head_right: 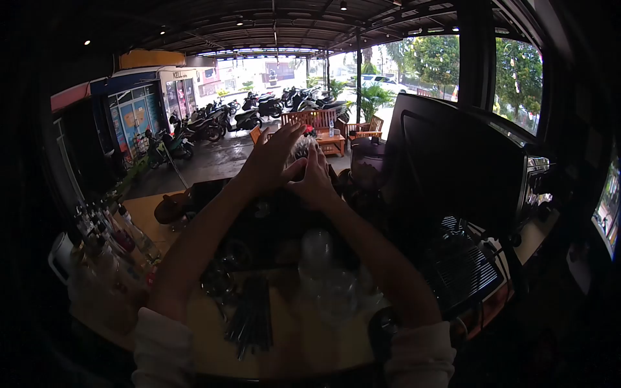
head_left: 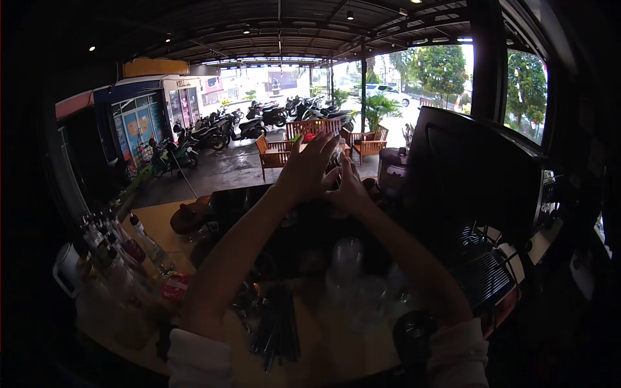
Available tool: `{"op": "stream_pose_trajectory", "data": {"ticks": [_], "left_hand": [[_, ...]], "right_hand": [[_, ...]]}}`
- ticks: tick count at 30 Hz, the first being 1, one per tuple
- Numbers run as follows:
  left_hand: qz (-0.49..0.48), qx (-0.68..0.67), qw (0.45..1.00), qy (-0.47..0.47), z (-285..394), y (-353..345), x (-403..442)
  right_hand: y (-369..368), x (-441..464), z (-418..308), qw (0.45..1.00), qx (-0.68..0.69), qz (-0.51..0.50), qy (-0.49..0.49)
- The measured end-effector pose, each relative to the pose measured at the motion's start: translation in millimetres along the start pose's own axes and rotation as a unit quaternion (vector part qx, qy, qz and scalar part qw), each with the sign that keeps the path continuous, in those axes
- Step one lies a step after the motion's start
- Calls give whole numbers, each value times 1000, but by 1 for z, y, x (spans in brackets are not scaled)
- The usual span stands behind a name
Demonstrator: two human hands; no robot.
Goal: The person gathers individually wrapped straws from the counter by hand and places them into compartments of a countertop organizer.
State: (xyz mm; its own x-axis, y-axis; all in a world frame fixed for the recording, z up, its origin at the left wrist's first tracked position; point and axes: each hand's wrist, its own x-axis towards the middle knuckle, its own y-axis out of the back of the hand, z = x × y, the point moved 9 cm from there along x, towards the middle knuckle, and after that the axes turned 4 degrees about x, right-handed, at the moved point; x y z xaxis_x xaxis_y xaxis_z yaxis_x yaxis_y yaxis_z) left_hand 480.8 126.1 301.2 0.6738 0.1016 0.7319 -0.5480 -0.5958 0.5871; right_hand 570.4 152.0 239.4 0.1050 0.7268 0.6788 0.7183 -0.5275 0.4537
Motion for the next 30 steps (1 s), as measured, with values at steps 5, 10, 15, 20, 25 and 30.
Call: {"op": "stream_pose_trajectory", "data": {"ticks": [5, 10, 15, 20, 25, 30], "left_hand": [[-11, -33, 998, 52, 26, 61, -63], [-2, -171, 970, 171, 40, 104, -150], [-16, -291, 918, 269, 53, 83, -245], [-106, -332, 890, 294, 66, 27, -325], [-3, -391, 869, 303, 66, 25, -363], [-43, -376, 876, 300, 64, 20, -372]], "right_hand": [[5, -55, -101, 983, -26, 13, 184], [-21, -128, -148, 981, 47, -66, 179], [-89, -198, -105, 972, 145, -159, 100], [-161, -258, -23, 951, 23, -257, -171], [-190, -276, -26, 960, -119, -177, -182], [-189, -282, -22, 966, -112, -151, -180]]}}
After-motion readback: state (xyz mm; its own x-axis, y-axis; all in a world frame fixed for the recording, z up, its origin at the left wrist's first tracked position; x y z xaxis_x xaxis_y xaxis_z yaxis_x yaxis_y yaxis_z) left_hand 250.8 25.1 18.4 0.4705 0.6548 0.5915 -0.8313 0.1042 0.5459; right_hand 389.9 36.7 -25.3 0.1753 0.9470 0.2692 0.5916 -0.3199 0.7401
